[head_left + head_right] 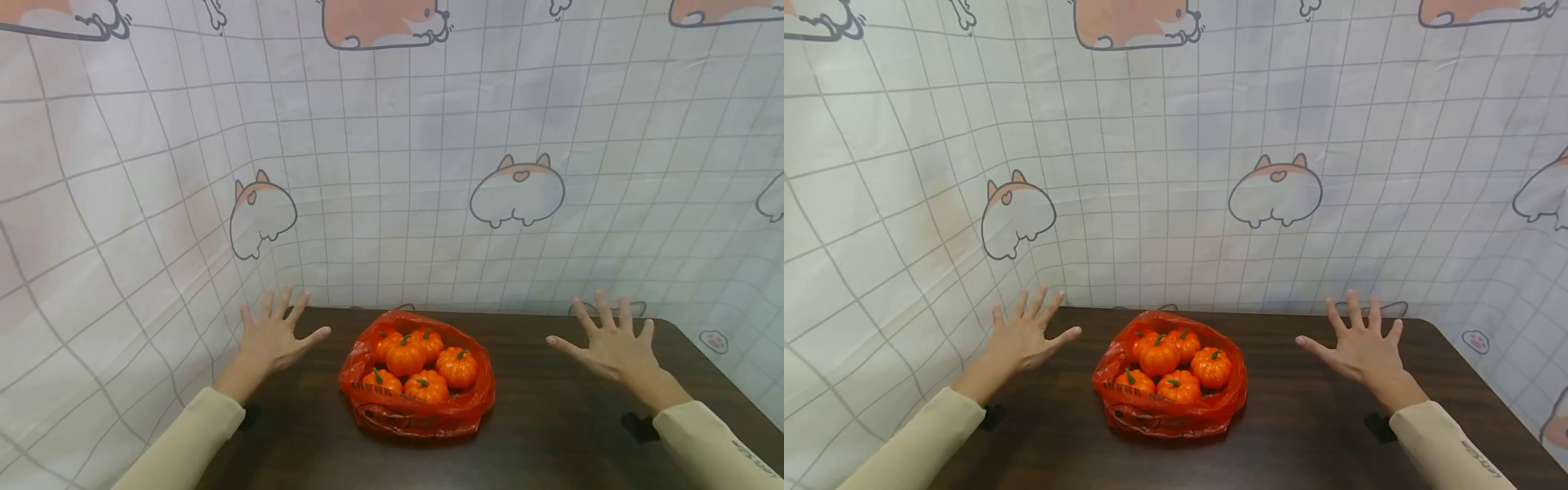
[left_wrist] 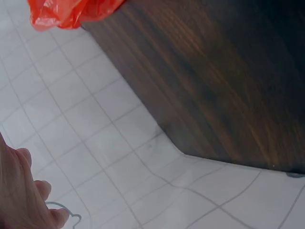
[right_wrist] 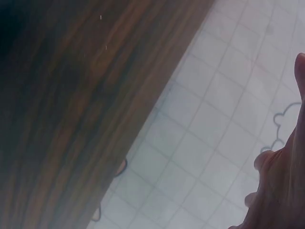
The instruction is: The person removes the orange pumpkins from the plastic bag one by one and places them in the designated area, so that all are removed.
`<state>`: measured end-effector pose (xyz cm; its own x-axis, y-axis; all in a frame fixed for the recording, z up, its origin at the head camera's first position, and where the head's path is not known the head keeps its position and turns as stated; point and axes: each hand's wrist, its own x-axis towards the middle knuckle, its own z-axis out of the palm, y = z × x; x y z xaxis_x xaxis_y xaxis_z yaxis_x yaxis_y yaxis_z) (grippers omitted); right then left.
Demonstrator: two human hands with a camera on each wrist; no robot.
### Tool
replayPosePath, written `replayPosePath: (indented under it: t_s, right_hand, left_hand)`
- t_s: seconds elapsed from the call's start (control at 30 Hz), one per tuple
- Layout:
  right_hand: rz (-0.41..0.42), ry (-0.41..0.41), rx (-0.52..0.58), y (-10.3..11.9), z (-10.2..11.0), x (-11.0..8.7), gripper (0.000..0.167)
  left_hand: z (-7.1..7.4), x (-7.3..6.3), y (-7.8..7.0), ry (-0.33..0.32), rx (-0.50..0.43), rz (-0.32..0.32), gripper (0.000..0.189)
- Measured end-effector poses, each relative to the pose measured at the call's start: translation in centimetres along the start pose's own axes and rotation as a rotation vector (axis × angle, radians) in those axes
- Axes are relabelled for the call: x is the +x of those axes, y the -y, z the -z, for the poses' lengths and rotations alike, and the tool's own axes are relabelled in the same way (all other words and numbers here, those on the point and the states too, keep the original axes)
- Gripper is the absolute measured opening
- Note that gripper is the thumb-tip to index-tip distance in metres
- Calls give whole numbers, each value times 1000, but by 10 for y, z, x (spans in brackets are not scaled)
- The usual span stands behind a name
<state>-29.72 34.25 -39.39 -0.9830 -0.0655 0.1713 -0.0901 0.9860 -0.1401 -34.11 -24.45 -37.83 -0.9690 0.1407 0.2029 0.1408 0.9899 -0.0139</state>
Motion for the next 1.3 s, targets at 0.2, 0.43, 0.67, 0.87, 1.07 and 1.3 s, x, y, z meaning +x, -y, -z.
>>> replayPosePath:
  t_s: [0.2, 0.43, 0.67, 0.87, 1.07, 1.3]
  right_hand:
    - [19, -9, 18, 15, -15, -8, 101]
    - [45, -30, 45, 37, -33, -19, 99]
    - [70, -41, 62, 53, -44, -31, 97]
    - [70, -50, 60, 67, -54, -34, 96]
    - [57, -41, 109, 82, -63, -33, 95]
    - [51, -45, 198, 99, -69, -31, 92]
  left_hand:
    - [-9, -10, -8, -23, 8, -16, 100]
    - [-27, -26, -18, -60, -46, -32, 95]
    - [-50, -41, -29, -61, -90, -36, 93]
    - [-65, -41, -43, -47, -146, -41, 90]
    - [-71, -37, -57, -25, -217, -33, 87]
    - [-79, -35, -68, -23, -393, 1, 78]
